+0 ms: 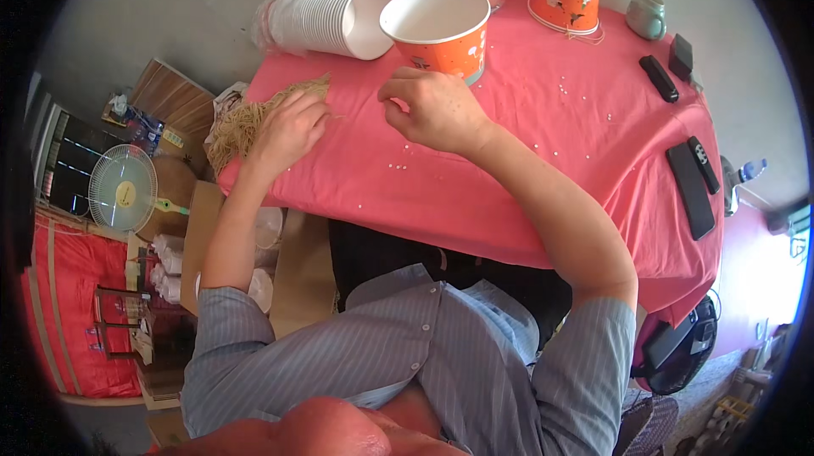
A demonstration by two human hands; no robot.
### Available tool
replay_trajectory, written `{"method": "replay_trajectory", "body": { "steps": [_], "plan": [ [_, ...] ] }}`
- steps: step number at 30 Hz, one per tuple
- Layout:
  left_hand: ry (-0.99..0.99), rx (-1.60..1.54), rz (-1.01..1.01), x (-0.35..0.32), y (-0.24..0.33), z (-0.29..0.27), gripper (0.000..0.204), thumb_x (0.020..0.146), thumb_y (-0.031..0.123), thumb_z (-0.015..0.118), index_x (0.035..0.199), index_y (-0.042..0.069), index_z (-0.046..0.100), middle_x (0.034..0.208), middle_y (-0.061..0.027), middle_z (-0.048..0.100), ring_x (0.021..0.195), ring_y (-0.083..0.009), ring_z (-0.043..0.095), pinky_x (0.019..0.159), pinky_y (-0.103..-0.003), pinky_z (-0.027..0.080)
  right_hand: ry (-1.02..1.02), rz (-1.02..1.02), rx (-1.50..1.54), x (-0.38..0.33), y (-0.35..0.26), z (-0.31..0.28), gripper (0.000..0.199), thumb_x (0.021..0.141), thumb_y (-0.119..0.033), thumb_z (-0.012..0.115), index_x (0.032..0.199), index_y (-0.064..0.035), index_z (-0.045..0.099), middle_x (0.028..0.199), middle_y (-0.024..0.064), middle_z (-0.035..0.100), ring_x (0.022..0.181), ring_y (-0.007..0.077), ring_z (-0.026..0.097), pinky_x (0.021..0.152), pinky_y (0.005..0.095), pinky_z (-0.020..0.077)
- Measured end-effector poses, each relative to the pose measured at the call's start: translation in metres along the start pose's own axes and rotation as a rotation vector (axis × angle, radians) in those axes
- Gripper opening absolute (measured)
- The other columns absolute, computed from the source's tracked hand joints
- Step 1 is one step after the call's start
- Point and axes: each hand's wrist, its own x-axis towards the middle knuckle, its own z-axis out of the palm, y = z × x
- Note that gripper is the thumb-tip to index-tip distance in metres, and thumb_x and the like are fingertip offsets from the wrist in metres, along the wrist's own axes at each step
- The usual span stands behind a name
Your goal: Attaching elastic strings to paper bowls and stacking them for packaging.
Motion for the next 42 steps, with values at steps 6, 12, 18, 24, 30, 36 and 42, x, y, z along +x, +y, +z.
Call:
{"method": "replay_trajectory", "body": {
  "steps": [6, 12, 18, 24, 30, 36, 42],
  "plan": [
    [0.215, 0.067, 0.257, 0.031, 0.037, -0.032, 0.009, 0.089, 0.009, 0.074, 0.095, 0.005, 0.070, 0.096, -0.0079, 0.063, 0.101, -0.0276, 0.066, 0.088, -0.042, 0.054, -0.032, 0.254, 0.643, 0.002, -0.018, -0.007, 0.048, 0.094, -0.004, 0.073, 0.141, -0.0046, 0.069, 0.106, 0.0078, 0.077, 0.086, 0.0151, 0.071, 0.074, 0.0335, 0.0583],
    [0.113, 0.054, 0.323, 0.055, 0.057, -0.051, 0.014, 0.089, 0.005, 0.076, 0.102, 0.000, 0.072, 0.103, -0.0097, 0.068, 0.100, -0.0284, 0.066, 0.088, -0.042, 0.053, -0.050, 0.403, 1.048, 0.003, -0.019, -0.004, 0.038, 0.100, -0.008, 0.073, 0.137, -0.0011, 0.070, 0.103, 0.0067, 0.078, 0.088, 0.0104, 0.072, 0.071, 0.0276, 0.0569],
    [0.207, -0.173, 0.183, 0.064, 0.060, -0.042, 0.012, 0.092, 0.003, 0.073, 0.103, -0.001, 0.072, 0.100, -0.0137, 0.070, 0.097, -0.0331, 0.068, 0.087, -0.046, 0.055, 0.024, 0.450, 0.946, 0.005, -0.006, -0.016, 0.020, 0.105, -0.015, 0.071, 0.114, 0.0011, 0.078, 0.094, 0.0052, 0.080, 0.077, 0.0097, 0.073, 0.066, 0.0264, 0.0576],
    [0.321, -0.516, -0.089, 0.056, 0.059, -0.007, 0.016, 0.105, 0.010, 0.069, 0.114, -0.003, 0.072, 0.101, -0.0106, 0.076, 0.093, -0.0211, 0.074, 0.081, -0.036, 0.059, 0.063, 0.429, 0.957, 0.003, -0.004, -0.019, 0.020, 0.108, -0.021, 0.069, 0.112, -0.0039, 0.079, 0.098, 0.0023, 0.079, 0.077, 0.0077, 0.070, 0.063, 0.0245, 0.0542],
    [0.029, -1.052, -0.396, 0.030, 0.062, 0.034, 0.020, 0.111, 0.013, 0.064, 0.119, -0.003, 0.074, 0.089, -0.0080, 0.078, 0.077, -0.0130, 0.072, 0.072, -0.029, 0.057, 0.150, 0.493, 1.081, 0.007, 0.006, -0.019, 0.022, 0.109, -0.025, 0.070, 0.110, -0.0050, 0.079, 0.103, 0.0039, 0.080, 0.076, 0.0079, 0.069, 0.060, 0.0253, 0.0545],
    [0.380, -1.151, -0.327, 0.014, 0.069, 0.044, 0.022, 0.113, 0.013, 0.062, 0.124, -0.002, 0.072, 0.099, -0.0078, 0.078, 0.079, -0.0112, 0.070, 0.074, -0.027, 0.058, 0.163, 0.476, 1.359, 0.008, 0.007, -0.019, 0.025, 0.112, -0.028, 0.066, 0.107, -0.0060, 0.076, 0.111, 0.0090, 0.080, 0.077, 0.0120, 0.072, 0.061, 0.0278, 0.0577],
    [0.447, -1.523, -0.297, 0.016, 0.077, 0.048, 0.024, 0.113, 0.018, 0.063, 0.127, 0.000, 0.070, 0.099, -0.0117, 0.078, 0.079, -0.0138, 0.072, 0.067, -0.026, 0.054, 0.054, 0.380, 1.562, 0.007, 0.017, -0.022, 0.023, 0.114, -0.026, 0.060, 0.114, -0.0062, 0.073, 0.117, 0.0152, 0.080, 0.083, 0.0170, 0.077, 0.066, 0.0320, 0.0637]
  ]
}}
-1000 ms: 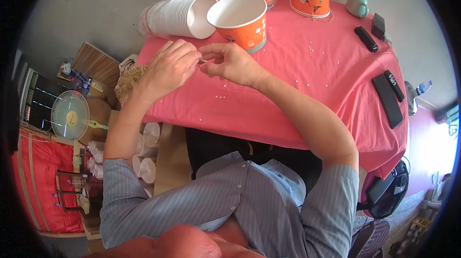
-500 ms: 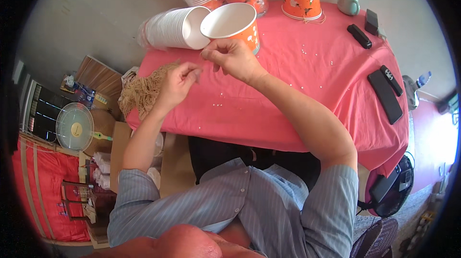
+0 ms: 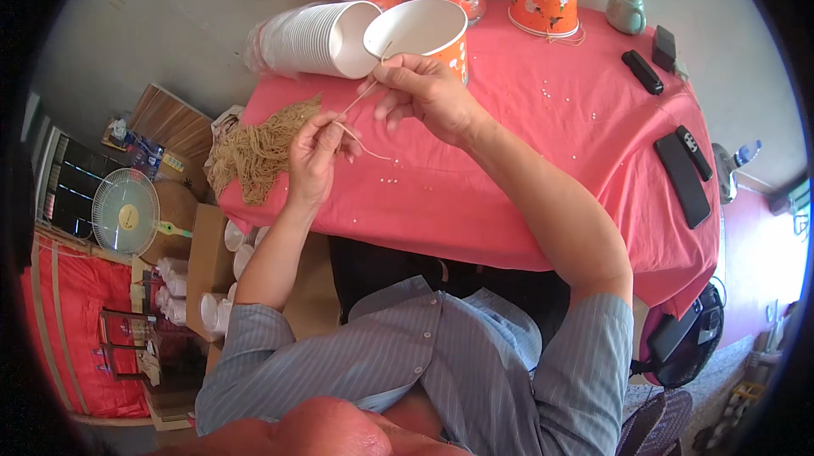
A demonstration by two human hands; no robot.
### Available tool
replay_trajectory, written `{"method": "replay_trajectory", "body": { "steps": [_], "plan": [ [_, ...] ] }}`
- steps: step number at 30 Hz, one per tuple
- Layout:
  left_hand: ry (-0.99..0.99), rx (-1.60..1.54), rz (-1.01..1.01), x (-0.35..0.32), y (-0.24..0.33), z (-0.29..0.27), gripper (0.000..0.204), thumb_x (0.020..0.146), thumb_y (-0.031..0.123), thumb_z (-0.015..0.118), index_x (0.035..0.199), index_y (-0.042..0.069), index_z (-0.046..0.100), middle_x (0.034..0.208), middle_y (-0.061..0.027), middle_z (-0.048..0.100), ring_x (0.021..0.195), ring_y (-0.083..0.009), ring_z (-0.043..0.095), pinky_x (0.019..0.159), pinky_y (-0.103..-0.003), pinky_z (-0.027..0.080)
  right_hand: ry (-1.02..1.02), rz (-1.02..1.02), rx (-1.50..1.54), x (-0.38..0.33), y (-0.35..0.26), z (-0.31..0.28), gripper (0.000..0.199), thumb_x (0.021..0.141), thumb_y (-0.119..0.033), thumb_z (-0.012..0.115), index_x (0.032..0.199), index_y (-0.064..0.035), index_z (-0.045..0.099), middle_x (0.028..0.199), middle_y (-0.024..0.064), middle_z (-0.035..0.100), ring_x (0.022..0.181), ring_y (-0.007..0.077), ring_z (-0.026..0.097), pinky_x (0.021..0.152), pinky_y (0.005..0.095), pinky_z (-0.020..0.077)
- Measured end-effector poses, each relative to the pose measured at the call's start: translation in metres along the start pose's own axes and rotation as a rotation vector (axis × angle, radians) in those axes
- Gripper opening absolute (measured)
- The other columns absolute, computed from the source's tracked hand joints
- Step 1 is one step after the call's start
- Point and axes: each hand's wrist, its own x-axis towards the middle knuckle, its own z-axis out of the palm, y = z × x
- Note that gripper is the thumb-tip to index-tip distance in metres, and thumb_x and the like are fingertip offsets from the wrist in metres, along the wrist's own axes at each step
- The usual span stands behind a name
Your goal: Attaching elastic strings to paper bowls and stacking them for packaging.
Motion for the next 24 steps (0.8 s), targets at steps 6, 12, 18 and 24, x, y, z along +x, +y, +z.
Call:
{"method": "replay_trajectory", "body": {
  "steps": [6, 12, 18, 24],
  "plan": [
    [0.106, -0.303, -0.035, -0.010, -0.014, 0.009, 0.024, 0.115, 0.024, 0.060, 0.124, 0.003, 0.066, 0.098, -0.0145, 0.075, 0.076, -0.0168, 0.071, 0.060, -0.028, 0.050, -0.011, -0.017, 0.180, -0.001, -0.010, 0.012, 0.023, 0.116, -0.028, 0.055, 0.110, -0.0079, 0.066, 0.110, 0.0156, 0.080, 0.080, 0.0193, 0.077, 0.069, 0.0351, 0.0658],
    [0.469, -0.349, -0.169, -0.002, -0.022, -0.019, 0.022, 0.111, 0.027, 0.067, 0.118, 0.006, 0.064, 0.101, -0.0100, 0.075, 0.090, -0.0197, 0.072, 0.076, -0.035, 0.058, 0.104, -0.074, -0.081, -0.007, -0.053, -0.006, 0.020, 0.111, -0.031, 0.064, 0.107, -0.0113, 0.063, 0.072, -0.0021, 0.057, 0.059, 0.0125, 0.053, 0.058, 0.0321, 0.0490],
    [0.602, -0.013, -0.163, -0.004, -0.032, -0.150, 0.022, 0.111, 0.027, 0.069, 0.117, 0.005, 0.067, 0.093, -0.0048, 0.073, 0.075, -0.0145, 0.070, 0.064, -0.029, 0.056, 0.289, -0.320, -0.107, -0.017, -0.115, -0.107, 0.028, 0.114, -0.027, 0.059, 0.128, -0.0037, 0.068, 0.077, -0.0047, 0.044, 0.062, 0.0085, 0.041, 0.062, 0.0287, 0.0419],
    [0.266, 0.661, -0.409, -0.017, -0.019, -0.180, 0.020, 0.110, 0.019, 0.066, 0.120, 0.005, 0.076, 0.100, -0.0049, 0.076, 0.073, -0.0132, 0.069, 0.064, -0.030, 0.054, 0.687, -0.334, -0.399, -0.026, -0.119, -0.164, 0.028, 0.105, -0.026, 0.077, 0.120, -0.0024, 0.078, 0.071, -0.0056, 0.049, 0.058, 0.0065, 0.045, 0.055, 0.0258, 0.0444]
  ]
}}
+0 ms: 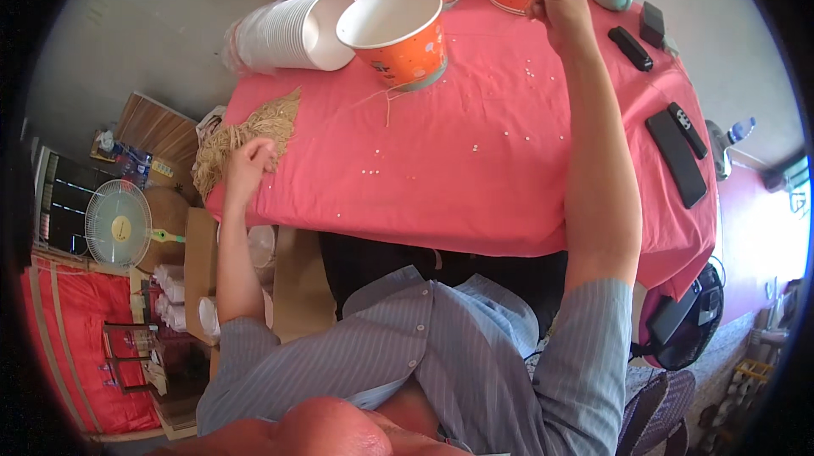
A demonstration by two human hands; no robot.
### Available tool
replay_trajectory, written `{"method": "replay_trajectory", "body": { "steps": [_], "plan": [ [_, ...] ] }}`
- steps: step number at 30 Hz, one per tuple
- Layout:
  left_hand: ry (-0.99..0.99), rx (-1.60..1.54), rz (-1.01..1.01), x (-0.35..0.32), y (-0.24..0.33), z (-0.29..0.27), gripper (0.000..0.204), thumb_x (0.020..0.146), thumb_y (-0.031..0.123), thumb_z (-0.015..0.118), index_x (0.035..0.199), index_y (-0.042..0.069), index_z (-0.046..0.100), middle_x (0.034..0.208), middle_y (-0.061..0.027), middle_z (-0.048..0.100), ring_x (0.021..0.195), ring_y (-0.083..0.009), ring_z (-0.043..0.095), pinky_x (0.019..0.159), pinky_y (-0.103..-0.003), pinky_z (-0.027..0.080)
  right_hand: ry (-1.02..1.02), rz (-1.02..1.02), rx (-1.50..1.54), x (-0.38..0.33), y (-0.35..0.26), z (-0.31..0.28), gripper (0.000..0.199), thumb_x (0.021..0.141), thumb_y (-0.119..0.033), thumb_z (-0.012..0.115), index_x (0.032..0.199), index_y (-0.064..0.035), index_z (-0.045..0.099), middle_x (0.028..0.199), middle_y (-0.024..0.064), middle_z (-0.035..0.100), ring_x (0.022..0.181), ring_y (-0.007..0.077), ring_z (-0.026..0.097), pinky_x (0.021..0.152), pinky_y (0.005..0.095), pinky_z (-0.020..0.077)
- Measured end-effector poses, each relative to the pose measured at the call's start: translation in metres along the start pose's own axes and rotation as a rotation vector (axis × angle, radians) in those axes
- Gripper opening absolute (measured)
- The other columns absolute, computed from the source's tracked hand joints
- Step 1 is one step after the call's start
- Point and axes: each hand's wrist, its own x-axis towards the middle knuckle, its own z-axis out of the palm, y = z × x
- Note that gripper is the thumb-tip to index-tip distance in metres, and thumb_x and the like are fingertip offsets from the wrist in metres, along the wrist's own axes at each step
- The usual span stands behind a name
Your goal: Attaching elastic strings to paper bowls and stacking them for packaging.
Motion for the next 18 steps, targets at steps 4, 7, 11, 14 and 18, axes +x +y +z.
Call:
{"method": "replay_trajectory", "body": {
  "steps": [4, 7, 11, 14, 18],
  "plan": [
    [-0.094, 0.655, 0.308, -0.019, 0.090, 0.036, 0.031, 0.104, 0.016, 0.070, 0.131, 0.002, 0.073, 0.116, -0.0183, 0.077, 0.104, -0.0335, 0.075, 0.092, -0.040, 0.058, 0.071, -0.022, -0.182, -0.003, 0.012, 0.005, 0.029, 0.101, -0.028, 0.082, 0.113, -0.0017, 0.082, 0.070, -0.0040, 0.057, 0.056, 0.0052, 0.052, 0.054, 0.0241, 0.0456],
    [0.087, 0.564, 0.731, -0.008, 0.126, 0.060, 0.031, 0.104, 0.017, 0.070, 0.132, 0.004, 0.073, 0.133, -0.0180, 0.071, 0.120, -0.0373, 0.070, 0.103, -0.045, 0.056, 0.075, -0.064, -0.274, -0.007, 0.014, 0.020, 0.027, 0.100, -0.028, 0.081, 0.112, -0.0035, 0.083, 0.070, -0.0040, 0.061, 0.055, 0.0040, 0.052, 0.055, 0.0240, 0.0456],
    [0.089, 0.549, 0.933, 0.038, 0.157, 0.097, 0.035, 0.103, 0.012, 0.070, 0.138, 0.010, 0.072, 0.148, -0.0151, 0.064, 0.134, -0.0373, 0.063, 0.112, -0.046, 0.052, 0.103, -0.100, -0.421, -0.010, 0.019, 0.026, 0.029, 0.103, -0.026, 0.079, 0.116, -0.0006, 0.081, 0.071, -0.0032, 0.062, 0.055, 0.0049, 0.052, 0.054, 0.0245, 0.0432],
    [0.121, 0.723, 1.051, 0.077, 0.179, 0.113, 0.040, 0.101, 0.010, 0.071, 0.141, 0.016, 0.071, 0.157, -0.0133, 0.058, 0.145, -0.0370, 0.055, 0.117, -0.048, 0.048, 0.071, -0.132, -0.383, -0.011, 0.023, 0.028, 0.028, 0.103, -0.030, 0.077, 0.111, -0.0043, 0.083, 0.074, -0.0046, 0.066, 0.056, 0.0028, 0.052, 0.055, 0.0241, 0.0451],
    [0.078, 0.873, 1.144, 0.102, 0.192, 0.122, 0.031, 0.099, 0.011, 0.073, 0.129, 0.014, 0.077, 0.157, -0.0127, 0.059, 0.148, -0.0348, 0.052, 0.121, -0.046, 0.045, 0.093, -0.109, -0.372, -0.016, 0.021, 0.034, 0.028, 0.102, -0.031, 0.078, 0.110, -0.0044, 0.083, 0.075, -0.0052, 0.067, 0.057, 0.0031, 0.052, 0.055, 0.0253, 0.0463]
  ]
}}
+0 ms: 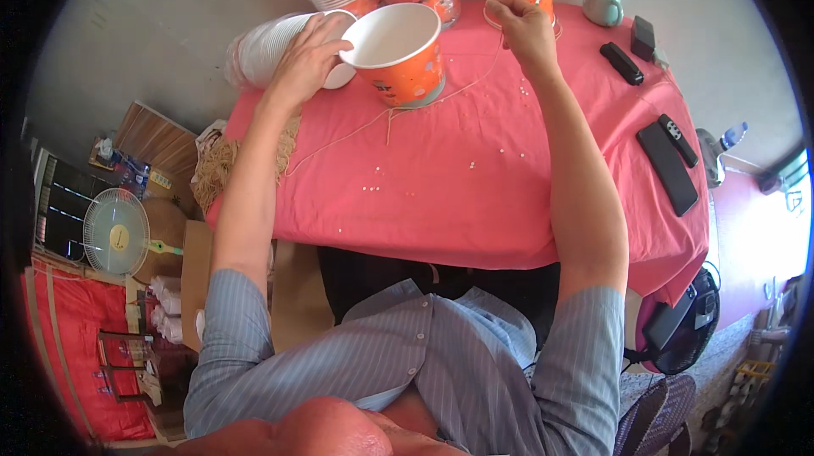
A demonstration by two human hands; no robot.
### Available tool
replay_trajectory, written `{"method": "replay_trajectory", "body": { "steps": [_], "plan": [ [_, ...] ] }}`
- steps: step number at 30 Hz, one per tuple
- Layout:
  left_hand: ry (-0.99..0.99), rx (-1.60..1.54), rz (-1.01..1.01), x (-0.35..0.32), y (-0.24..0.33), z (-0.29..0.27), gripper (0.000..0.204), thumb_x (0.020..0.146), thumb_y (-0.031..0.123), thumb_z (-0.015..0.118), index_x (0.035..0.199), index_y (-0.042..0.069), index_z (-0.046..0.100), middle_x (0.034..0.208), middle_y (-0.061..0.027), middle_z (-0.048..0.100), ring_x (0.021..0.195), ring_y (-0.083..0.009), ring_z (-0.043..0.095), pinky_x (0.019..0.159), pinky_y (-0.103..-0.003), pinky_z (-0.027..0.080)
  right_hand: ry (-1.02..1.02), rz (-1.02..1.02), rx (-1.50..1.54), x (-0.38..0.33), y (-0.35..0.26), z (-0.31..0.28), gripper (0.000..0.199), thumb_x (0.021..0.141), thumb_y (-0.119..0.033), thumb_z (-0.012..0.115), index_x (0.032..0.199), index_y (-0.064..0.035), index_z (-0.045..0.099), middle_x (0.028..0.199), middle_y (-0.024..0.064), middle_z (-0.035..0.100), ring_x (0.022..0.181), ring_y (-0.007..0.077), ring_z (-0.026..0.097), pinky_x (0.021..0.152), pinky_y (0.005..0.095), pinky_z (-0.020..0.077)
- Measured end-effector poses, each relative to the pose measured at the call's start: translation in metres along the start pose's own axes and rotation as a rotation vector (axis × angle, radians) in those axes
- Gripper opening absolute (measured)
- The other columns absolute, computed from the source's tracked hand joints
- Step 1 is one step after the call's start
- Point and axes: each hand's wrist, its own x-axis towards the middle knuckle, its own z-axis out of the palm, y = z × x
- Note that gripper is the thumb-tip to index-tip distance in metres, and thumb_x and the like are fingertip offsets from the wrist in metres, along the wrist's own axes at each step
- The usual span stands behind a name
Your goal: Attaching elastic strings to paper bowls and stacking them for packaging.
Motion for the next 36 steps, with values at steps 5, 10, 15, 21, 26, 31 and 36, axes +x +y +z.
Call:
{"method": "replay_trajectory", "body": {
  "steps": [5, 10, 15, 21, 26, 31, 36],
  "plan": [
    [-0.061, -0.422, -0.017, 0.027, 0.037, -0.017, 0.023, 0.100, 0.024, 0.077, 0.106, 0.002, 0.074, 0.114, -0.0131, 0.077, 0.121, -0.0354, 0.068, 0.105, -0.043, 0.054, 0.090, -0.015, -0.056, 0.005, -0.003, -0.016, 0.031, 0.102, -0.031, 0.078, 0.117, -0.0053, 0.083, 0.074, -0.0038, 0.067, 0.058, 0.0046, 0.053, 0.056, 0.0260, 0.0477],
    [0.067, -0.697, -0.298, 0.012, 0.060, 0.001, 0.034, 0.094, 0.030, 0.084, 0.108, 0.001, 0.075, 0.092, -0.0176, 0.078, 0.078, -0.0403, 0.071, 0.080, -0.048, 0.057, 0.094, -0.075, 0.004, -0.002, -0.024, 0.001, 0.026, 0.105, -0.026, 0.077, 0.114, -0.0017, 0.082, 0.083, -0.0030, 0.071, 0.059, 0.0038, 0.050, 0.055, 0.0241, 0.0440],
    [0.146, -0.519, -0.202, 0.003, 0.045, 0.014, 0.028, 0.094, 0.023, 0.084, 0.111, 0.002, 0.076, 0.095, -0.0182, 0.078, 0.086, -0.0362, 0.075, 0.080, -0.047, 0.057, -0.052, -0.161, -0.087, -0.017, -0.034, 0.023, 0.026, 0.101, -0.026, 0.079, 0.116, -0.0041, 0.083, 0.085, -0.0023, 0.075, 0.074, 0.0039, 0.060, 0.069, 0.0257, 0.0496],
    [0.141, -0.792, -0.312, 0.004, 0.063, 0.015, 0.022, 0.098, 0.017, 0.080, 0.106, -0.002, 0.074, 0.097, -0.0197, 0.076, 0.086, -0.0379, 0.073, 0.078, -0.047, 0.055, -0.211, -0.156, -0.330, -0.049, -0.063, 0.047, 0.025, 0.092, -0.026, 0.079, 0.107, -0.0056, 0.084, 0.079, 0.0078, 0.074, 0.071, 0.0144, 0.067, 0.072, 0.0342, 0.0552],
    [0.186, -0.693, -0.242, -0.002, 0.075, 0.007, 0.020, 0.098, 0.016, 0.080, 0.105, -0.002, 0.073, 0.096, -0.0184, 0.075, 0.087, -0.0401, 0.071, 0.078, -0.046, 0.055, -0.284, -0.292, -0.504, -0.058, -0.057, 0.057, 0.022, 0.096, -0.023, 0.075, 0.100, -0.0009, 0.076, 0.076, 0.0035, 0.063, 0.068, 0.0098, 0.056, 0.067, 0.0302, 0.0483],
    [0.200, -0.629, -0.201, -0.007, 0.070, 0.010, 0.018, 0.095, 0.014, 0.082, 0.104, 0.000, 0.074, 0.094, -0.0158, 0.075, 0.085, -0.0381, 0.071, 0.079, -0.046, 0.054, -0.330, -0.263, -0.476, -0.061, -0.054, 0.064, 0.022, 0.097, -0.021, 0.073, 0.099, 0.0007, 0.074, 0.079, 0.0045, 0.065, 0.069, 0.0110, 0.057, 0.067, 0.0310, 0.0494],
    [0.227, -0.572, -0.149, -0.007, 0.076, 0.011, 0.018, 0.093, 0.013, 0.083, 0.104, 0.001, 0.075, 0.093, -0.0133, 0.075, 0.086, -0.0359, 0.071, 0.080, -0.045, 0.054, -0.326, -0.295, -0.477, -0.063, -0.053, 0.069, 0.020, 0.098, -0.018, 0.072, 0.099, 0.0012, 0.074, 0.079, 0.0042, 0.065, 0.068, 0.0101, 0.056, 0.066, 0.0313, 0.0484]
  ]
}}
